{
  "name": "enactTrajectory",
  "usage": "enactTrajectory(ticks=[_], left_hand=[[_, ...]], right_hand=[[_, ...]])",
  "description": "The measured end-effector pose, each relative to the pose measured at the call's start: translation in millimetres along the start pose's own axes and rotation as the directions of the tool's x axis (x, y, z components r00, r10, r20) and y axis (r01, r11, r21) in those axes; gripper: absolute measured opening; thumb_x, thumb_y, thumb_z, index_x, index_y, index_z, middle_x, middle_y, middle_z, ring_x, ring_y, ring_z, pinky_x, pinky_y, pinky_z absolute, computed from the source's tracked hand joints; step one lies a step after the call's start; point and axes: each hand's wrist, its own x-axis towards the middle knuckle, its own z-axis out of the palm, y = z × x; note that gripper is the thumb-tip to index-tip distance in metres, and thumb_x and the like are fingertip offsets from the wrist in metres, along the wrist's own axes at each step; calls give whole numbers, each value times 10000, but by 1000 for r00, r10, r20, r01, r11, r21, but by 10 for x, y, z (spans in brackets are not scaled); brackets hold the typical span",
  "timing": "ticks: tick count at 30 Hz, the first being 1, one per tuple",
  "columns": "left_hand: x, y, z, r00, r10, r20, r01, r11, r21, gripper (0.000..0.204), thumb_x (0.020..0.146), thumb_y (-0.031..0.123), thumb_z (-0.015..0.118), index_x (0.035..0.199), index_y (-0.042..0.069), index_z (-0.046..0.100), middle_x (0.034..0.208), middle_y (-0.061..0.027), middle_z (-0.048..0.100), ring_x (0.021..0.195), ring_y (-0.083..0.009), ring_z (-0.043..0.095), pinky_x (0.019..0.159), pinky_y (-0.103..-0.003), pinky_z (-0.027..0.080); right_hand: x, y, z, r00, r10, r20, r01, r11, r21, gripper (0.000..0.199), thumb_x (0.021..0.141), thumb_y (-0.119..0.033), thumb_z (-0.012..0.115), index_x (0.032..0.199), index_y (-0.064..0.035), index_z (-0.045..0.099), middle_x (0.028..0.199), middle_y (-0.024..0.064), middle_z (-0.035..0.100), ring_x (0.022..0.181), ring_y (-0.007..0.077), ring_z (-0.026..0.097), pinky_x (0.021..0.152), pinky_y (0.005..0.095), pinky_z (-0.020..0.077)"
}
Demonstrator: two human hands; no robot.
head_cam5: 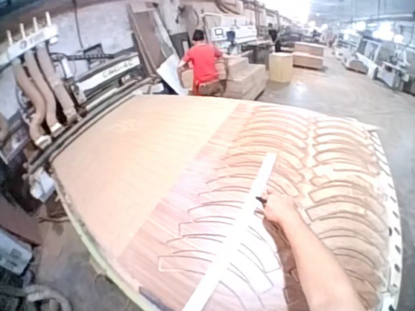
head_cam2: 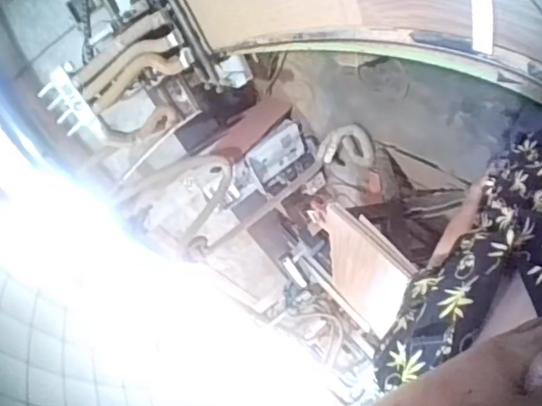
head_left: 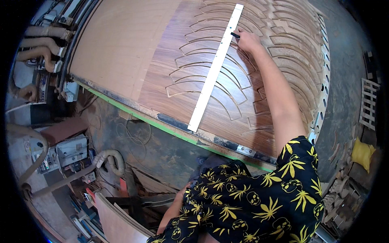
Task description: The person uses a straightedge and a marker to draw lines across curved wooden components laid out on a large table.
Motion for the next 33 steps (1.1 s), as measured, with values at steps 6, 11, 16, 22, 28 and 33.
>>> enactTrajectory(ticks=[6,11,16,22,28,33], left_hand=[[-64,-40,38,1000,-7,-17,7,1000,-6,486,985,298,625,1441,133,587,1508,-139,440,1319,-318,369,1124,-438,336],[-71,-14,70,999,-4,-33,4,1000,-8,506,1003,315,593,1481,154,551,1566,-133,368,1387,-328,285,1160,-450,287],[-71,-45,114,999,5,-50,-6,1000,-12,526,1021,331,560,1521,174,515,1625,-127,296,1455,-338,200,1196,-463,237],[-26,34,150,997,30,-66,-29,999,17,550,1043,351,521,1568,199,472,1696,-120,209,1537,-349,99,1239,-477,178],[-22,204,135,996,37,-83,-33,998,52,574,1064,371,482,1616,224,429,1766,-113,123,1618,-361,-3,1282,-491,119],[17,256,107,998,-7,-63,9,999,42,578,1067,388,446,1623,231,419,1776,-87,122,1628,-357,-59,1292,-501,56]], right_hand=[[66,81,85,1000,-18,-22,18,1000,-2,492,1007,-261,508,1483,-362,582,1574,13,531,1215,355,671,1014,485,545],[121,97,142,999,-27,-22,26,1000,-3,476,1013,-276,503,1473,-356,590,1529,19,570,1184,354,683,990,488,553],[112,88,105,1000,-26,4,26,999,-24,473,1019,-274,493,1475,-355,587,1531,19,568,1201,349,675,1002,494,545],[18,39,10,1000,-26,5,26,1000,-3,495,1012,-248,489,1487,-349,582,1569,8,535,1259,328,650,1032,490,526],[-24,19,-33,1000,-19,-4,18,1000,-24,549,984,-179,495,1498,-358,573,1582,9,524,1262,321,653,1024,481,532],[-24,6,-17,999,-30,-30,29,999,-18,564,977,-175,502,1508,-357,553,1489,44,608,1207,335,679,986,490,544]])
